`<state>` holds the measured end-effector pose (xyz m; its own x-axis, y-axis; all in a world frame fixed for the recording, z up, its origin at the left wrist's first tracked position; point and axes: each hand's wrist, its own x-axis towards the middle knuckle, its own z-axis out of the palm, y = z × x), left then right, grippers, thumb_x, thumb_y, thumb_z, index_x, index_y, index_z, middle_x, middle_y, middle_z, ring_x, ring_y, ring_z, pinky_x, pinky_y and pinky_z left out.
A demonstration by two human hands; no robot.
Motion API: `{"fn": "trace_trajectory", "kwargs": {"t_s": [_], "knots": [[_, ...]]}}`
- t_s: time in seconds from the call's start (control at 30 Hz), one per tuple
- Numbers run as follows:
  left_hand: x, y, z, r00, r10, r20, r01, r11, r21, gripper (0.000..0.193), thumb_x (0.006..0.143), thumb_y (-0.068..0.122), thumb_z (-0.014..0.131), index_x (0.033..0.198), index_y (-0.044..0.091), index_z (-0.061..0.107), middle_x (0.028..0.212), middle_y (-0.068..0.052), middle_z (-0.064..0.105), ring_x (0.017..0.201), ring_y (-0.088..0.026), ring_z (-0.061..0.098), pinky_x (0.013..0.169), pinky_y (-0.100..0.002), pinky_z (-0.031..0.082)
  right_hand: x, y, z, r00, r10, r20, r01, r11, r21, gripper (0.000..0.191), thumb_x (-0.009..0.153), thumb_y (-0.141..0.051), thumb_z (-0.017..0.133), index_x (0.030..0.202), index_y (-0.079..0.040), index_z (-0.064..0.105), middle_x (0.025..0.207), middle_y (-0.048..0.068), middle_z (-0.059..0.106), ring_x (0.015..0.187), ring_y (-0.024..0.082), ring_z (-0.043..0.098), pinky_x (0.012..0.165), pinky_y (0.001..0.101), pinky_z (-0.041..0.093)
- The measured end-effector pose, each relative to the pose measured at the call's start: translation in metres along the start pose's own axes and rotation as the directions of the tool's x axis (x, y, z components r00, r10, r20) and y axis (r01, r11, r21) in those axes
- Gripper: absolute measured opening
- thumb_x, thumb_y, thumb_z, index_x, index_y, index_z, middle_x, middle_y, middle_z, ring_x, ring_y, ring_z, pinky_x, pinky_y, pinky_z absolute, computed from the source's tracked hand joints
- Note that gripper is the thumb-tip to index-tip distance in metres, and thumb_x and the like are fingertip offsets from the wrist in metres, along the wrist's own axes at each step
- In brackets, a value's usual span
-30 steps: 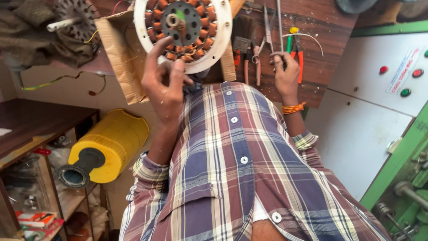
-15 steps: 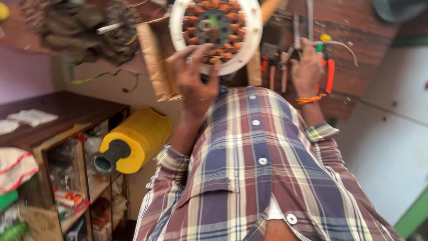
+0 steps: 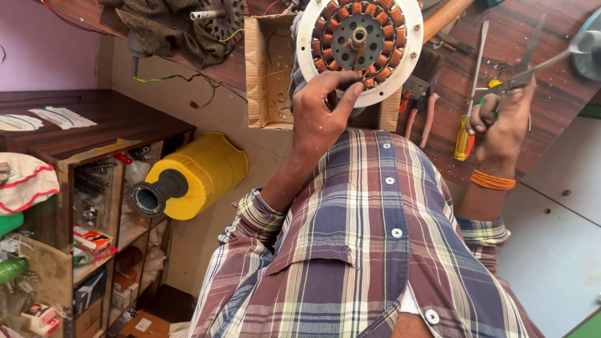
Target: The person works on a ceiling fan motor stator mounted on a white plate on a workbench. They position copper wire against the wound coils, twist and secure wire ends by hand, cut wire with scissors, and use pliers to grip and adjust the wire connections on the stator.
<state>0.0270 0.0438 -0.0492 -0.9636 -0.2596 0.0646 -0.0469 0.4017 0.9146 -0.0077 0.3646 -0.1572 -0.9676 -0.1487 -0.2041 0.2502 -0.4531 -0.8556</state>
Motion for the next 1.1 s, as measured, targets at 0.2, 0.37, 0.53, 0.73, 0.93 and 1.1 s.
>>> {"fn": "trace_trajectory", "kwargs": {"t_s": [0.2,0.37,0.53,0.73,0.93,1.1], "knots": [[0.004,-0.011,0.000,0.968,-0.186,0.170,0.229,0.930,-0.286,0.021,0.097,0.011,0.072,0.113,-0.002,0.072,0.094,-0.006,0.078,0.068,-0.010,0.071,0.062,-0.023,0.057,-0.005,-0.013,-0.001,0.991,-0.013,0.135,0.031,0.991,-0.133,0.043,0.120,-0.044,0.053,0.121,-0.001,0.052,0.086,0.003,0.051,0.074,0.013,0.051,0.070,0.0270,0.044],[-0.003,-0.019,0.009,0.956,-0.234,0.176,0.289,0.853,-0.435,0.023,0.099,0.011,0.069,0.116,-0.005,0.070,0.094,-0.007,0.076,0.072,-0.012,0.074,0.061,-0.022,0.055,-0.015,-0.054,0.072,0.971,-0.156,0.182,0.239,0.692,-0.681,0.014,0.119,-0.016,0.059,0.126,-0.004,0.056,0.112,0.013,0.065,0.097,0.020,0.071,0.080,0.0299,0.058],[-0.003,-0.027,0.016,0.944,-0.282,0.171,0.329,0.837,-0.437,0.019,0.100,0.011,0.068,0.110,-0.005,0.072,0.096,-0.007,0.077,0.086,-0.012,0.079,0.060,-0.022,0.057,-0.004,-0.060,0.157,0.998,0.011,0.061,0.030,0.780,-0.625,0.019,0.106,-0.009,0.056,0.122,-0.002,0.046,0.097,0.006,0.076,0.068,0.009,0.069,0.057,0.0211,0.054],[-0.004,-0.030,0.021,0.948,-0.288,0.133,0.315,0.806,-0.501,0.014,0.098,0.010,0.071,0.106,-0.003,0.074,0.091,-0.004,0.077,0.083,-0.007,0.074,0.069,-0.022,0.061,0.017,-0.018,0.179,0.853,-0.301,0.427,0.522,0.460,-0.718,0.016,0.103,-0.001,0.076,0.114,0.001,0.064,0.098,0.015,0.075,0.086,0.019,0.076,0.072,0.0315,0.056],[-0.006,-0.030,0.024,0.945,-0.303,0.121,0.322,0.812,-0.487,0.012,0.097,0.008,0.072,0.104,-0.002,0.075,0.087,-0.001,0.075,0.078,-0.003,0.068,0.066,-0.020,0.054,0.012,-0.005,0.171,0.895,-0.306,0.325,0.444,0.535,-0.719,0.012,0.104,-0.003,0.077,0.108,0.000,0.066,0.094,0.012,0.075,0.082,0.017,0.076,0.071,0.0304,0.057],[-0.008,-0.025,0.025,0.977,-0.207,0.059,0.212,0.884,-0.418,0.011,0.097,0.007,0.072,0.104,-0.002,0.074,0.090,-0.001,0.076,0.082,-0.003,0.070,0.073,-0.020,0.057,0.007,-0.006,0.169,0.873,-0.332,0.358,0.474,0.402,-0.783,0.013,0.102,-0.005,0.079,0.105,-0.001,0.068,0.086,0.012,0.071,0.074,0.020,0.073,0.065,0.0324,0.052]]}}
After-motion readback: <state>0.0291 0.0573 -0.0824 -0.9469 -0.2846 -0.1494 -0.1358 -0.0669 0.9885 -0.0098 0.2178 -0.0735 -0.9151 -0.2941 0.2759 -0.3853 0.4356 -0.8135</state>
